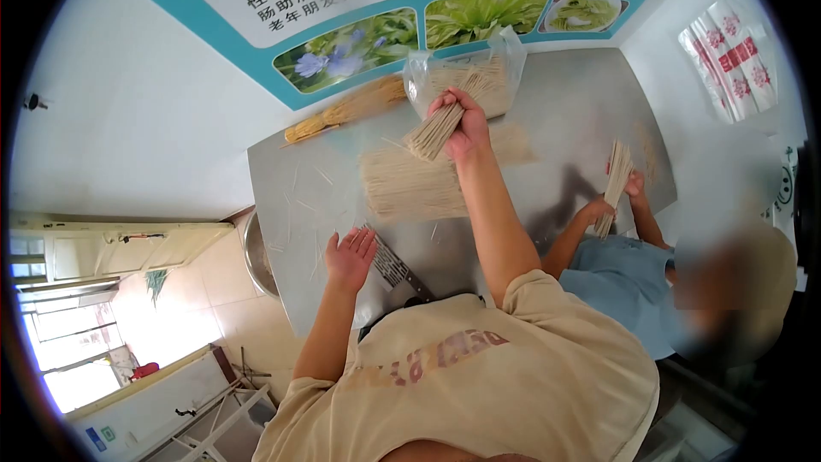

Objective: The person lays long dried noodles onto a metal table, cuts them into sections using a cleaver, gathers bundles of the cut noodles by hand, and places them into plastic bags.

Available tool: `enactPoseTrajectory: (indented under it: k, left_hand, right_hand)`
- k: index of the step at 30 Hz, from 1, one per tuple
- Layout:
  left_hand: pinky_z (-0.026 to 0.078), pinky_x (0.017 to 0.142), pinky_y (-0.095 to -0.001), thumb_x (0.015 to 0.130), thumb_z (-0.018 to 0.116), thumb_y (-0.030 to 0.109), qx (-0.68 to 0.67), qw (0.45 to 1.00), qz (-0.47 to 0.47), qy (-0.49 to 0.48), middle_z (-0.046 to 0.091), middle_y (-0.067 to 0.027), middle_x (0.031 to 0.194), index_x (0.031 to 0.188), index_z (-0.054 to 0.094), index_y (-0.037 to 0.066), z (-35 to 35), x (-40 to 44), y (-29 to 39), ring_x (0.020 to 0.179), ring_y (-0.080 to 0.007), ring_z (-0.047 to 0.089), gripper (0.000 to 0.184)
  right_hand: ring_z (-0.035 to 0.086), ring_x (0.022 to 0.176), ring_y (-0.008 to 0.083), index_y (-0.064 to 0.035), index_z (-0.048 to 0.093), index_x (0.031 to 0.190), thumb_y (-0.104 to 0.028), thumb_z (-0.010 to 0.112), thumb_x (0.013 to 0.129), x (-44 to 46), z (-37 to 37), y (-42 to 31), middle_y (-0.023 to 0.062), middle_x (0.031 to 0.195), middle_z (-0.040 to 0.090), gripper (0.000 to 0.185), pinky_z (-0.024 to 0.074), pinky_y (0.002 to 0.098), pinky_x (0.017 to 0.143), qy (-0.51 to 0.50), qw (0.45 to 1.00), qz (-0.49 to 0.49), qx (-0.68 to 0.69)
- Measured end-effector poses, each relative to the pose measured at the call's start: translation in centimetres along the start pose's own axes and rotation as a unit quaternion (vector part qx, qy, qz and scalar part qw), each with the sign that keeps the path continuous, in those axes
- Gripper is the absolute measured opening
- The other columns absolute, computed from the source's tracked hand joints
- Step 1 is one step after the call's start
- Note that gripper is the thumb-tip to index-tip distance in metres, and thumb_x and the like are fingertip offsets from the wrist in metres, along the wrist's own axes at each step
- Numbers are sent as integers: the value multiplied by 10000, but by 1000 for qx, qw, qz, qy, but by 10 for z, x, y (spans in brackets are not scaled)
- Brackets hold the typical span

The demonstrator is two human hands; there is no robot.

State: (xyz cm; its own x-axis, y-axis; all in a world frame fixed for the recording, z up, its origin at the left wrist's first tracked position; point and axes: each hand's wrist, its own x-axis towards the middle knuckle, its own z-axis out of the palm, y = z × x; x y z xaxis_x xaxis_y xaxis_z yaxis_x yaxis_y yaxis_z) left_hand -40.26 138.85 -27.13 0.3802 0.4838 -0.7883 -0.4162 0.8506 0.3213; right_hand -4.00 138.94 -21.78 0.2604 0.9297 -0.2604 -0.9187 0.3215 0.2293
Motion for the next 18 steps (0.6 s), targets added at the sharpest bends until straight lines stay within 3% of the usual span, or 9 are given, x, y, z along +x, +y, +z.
enactPoseTrajectory:
  k: [7,10,12,13,15,16,18]
  left_hand:
    - [442,1056,-459,1042,403,349,92,993,72,-14,537,-175,1354,1276,485,-28,63,16,7,1243,-314,543,451]
    - [466,951,-378,996,535,277,241,955,172,-23,601,-81,1230,1205,540,48,107,31,9,1149,-221,581,310]
    - [447,921,-320,963,605,204,307,918,246,-53,613,-19,1147,1160,581,96,154,43,13,1103,-158,576,226]
    - [437,882,-300,954,626,190,330,896,292,-59,601,-16,1101,1141,581,80,181,53,13,1035,-129,558,221]
    - [434,820,-310,908,712,279,377,859,343,-45,572,-27,1051,1078,598,67,235,83,13,981,-118,517,295]
    - [430,798,-314,884,745,310,410,838,361,-18,560,-34,1042,1052,605,62,263,98,10,980,-122,507,331]
    - [424,766,-320,836,797,354,440,851,285,-23,569,-48,934,996,617,44,331,85,4,890,-160,529,392]
  right_hand:
    - [627,740,263,-4,576,744,7,568,875,80,-38,-88,104,762,626,132,572,390,793,80,992,-97,5]
    - [634,780,290,-2,577,746,13,547,863,88,-42,-114,127,775,630,122,562,412,824,81,990,-110,-23]
    - [640,816,300,-3,581,760,-6,536,881,89,-39,-124,138,799,640,129,549,440,853,97,977,-138,-128]
    - [640,816,300,-3,581,760,-6,536,881,94,-43,-135,138,799,640,129,549,440,853,99,977,-136,-130]
    - [641,835,299,-8,586,796,-24,531,894,108,-55,-158,137,824,649,114,531,470,880,104,990,-91,-9]
    - [641,835,299,-8,586,796,-24,531,894,106,-51,-159,137,824,649,114,531,470,880,106,990,-91,-13]
    - [642,848,294,-12,584,825,-43,534,909,99,-37,-157,132,834,649,103,523,478,896,109,987,-101,-64]
